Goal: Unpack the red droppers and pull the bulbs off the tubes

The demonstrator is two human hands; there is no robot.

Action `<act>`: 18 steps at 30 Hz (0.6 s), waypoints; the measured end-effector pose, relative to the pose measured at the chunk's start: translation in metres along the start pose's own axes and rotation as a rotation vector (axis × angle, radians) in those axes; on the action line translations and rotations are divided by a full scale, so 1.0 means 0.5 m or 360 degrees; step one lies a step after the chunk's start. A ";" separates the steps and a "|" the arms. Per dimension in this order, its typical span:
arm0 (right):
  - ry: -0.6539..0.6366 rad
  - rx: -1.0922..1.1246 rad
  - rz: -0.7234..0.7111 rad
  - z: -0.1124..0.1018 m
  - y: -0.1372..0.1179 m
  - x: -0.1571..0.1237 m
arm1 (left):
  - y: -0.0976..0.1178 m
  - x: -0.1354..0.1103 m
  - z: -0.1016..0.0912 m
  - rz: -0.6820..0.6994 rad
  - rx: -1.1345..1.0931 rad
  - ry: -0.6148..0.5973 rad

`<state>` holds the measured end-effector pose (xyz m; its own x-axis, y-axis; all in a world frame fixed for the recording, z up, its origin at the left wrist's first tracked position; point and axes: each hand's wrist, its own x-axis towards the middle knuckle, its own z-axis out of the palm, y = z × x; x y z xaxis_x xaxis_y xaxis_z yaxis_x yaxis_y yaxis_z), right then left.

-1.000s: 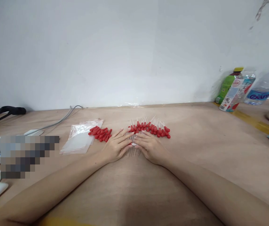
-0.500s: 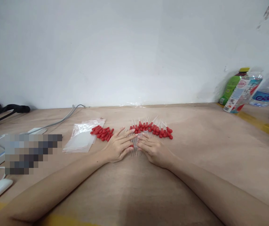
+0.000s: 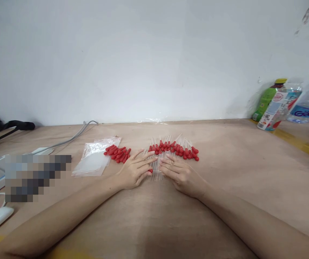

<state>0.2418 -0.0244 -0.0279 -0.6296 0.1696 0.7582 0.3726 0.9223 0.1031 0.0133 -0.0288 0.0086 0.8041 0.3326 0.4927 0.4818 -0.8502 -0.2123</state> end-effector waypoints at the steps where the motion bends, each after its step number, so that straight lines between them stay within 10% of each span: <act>1: 0.0007 0.0010 -0.0002 -0.003 0.001 0.000 | -0.001 -0.002 -0.001 -0.0001 0.0002 0.0001; 4: 0.0102 0.0024 0.0118 -0.016 0.007 0.003 | -0.018 -0.008 -0.010 -0.0174 0.0016 0.0026; 12: 0.0034 -0.0396 0.0598 -0.013 0.018 0.021 | -0.174 -0.021 -0.092 -0.1487 -0.0014 0.0037; 18: 0.0095 -0.0265 0.0722 0.004 0.001 0.054 | -0.239 -0.065 -0.105 -0.1674 -0.0030 -0.0157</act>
<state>0.2236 -0.0186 -0.0087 -0.3401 0.5168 0.7857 0.7075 0.6910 -0.1483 -0.0885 0.0406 0.0624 0.0097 0.9368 0.3498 0.9479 -0.1200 0.2952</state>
